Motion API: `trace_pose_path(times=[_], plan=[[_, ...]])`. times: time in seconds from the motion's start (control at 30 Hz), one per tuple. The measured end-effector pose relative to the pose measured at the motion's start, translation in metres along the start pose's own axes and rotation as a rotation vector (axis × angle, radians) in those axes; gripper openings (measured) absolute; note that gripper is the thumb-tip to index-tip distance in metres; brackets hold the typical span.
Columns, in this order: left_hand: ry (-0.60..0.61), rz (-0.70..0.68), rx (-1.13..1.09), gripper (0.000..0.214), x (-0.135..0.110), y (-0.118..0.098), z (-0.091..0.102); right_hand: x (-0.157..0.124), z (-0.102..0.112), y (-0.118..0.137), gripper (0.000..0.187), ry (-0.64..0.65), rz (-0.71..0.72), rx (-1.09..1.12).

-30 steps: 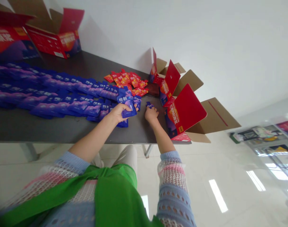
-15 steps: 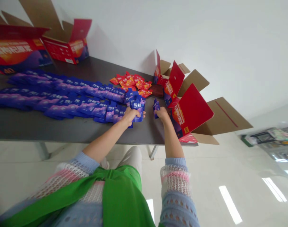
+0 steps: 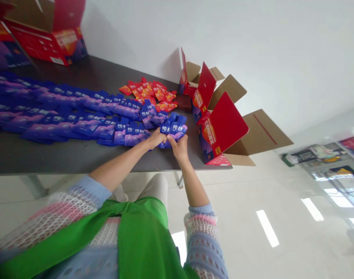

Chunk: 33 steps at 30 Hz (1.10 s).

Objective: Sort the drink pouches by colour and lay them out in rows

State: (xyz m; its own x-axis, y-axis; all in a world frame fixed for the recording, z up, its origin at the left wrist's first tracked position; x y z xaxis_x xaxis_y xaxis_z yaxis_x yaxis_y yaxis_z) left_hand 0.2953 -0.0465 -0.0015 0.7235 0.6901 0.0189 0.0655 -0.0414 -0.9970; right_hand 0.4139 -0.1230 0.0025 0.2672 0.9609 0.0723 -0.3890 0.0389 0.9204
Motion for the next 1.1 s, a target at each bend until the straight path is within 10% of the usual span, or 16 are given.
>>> trace_pose_path(times=[0.33,0.63,0.87,1.1], plan=[[0.363,0.181,0.344,0.046,-0.013,-0.016,0.01,-0.019,-0.015,-0.017,0.08,0.157,-0.047,0.434],[0.008,-0.042,0.096,0.082,-0.031,-0.021,0.001,-0.032,-0.002,-0.003,0.099,0.272,0.143,0.293],[0.052,-0.127,0.096,0.119,-0.039,-0.007,-0.023,-0.022,0.011,-0.007,0.104,0.195,0.226,0.298],[-0.207,-0.047,0.22,0.081,-0.046,0.003,-0.038,-0.012,0.001,-0.005,0.092,0.115,0.232,0.185]])
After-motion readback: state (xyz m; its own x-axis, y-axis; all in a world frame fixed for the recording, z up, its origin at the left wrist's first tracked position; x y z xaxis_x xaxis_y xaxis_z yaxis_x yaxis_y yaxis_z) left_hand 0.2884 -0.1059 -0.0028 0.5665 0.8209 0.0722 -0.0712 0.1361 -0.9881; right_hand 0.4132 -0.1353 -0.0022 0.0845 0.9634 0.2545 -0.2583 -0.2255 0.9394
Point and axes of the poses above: each hand's wrist, its own x-axis towards the middle knuckle, its own z-axis out of the back of the hand, y = z × x, the point moved 4 cm from there along x, towards the middle knuckle, and after that the axes turned 14 degrees about y, right-handed, at the moved point
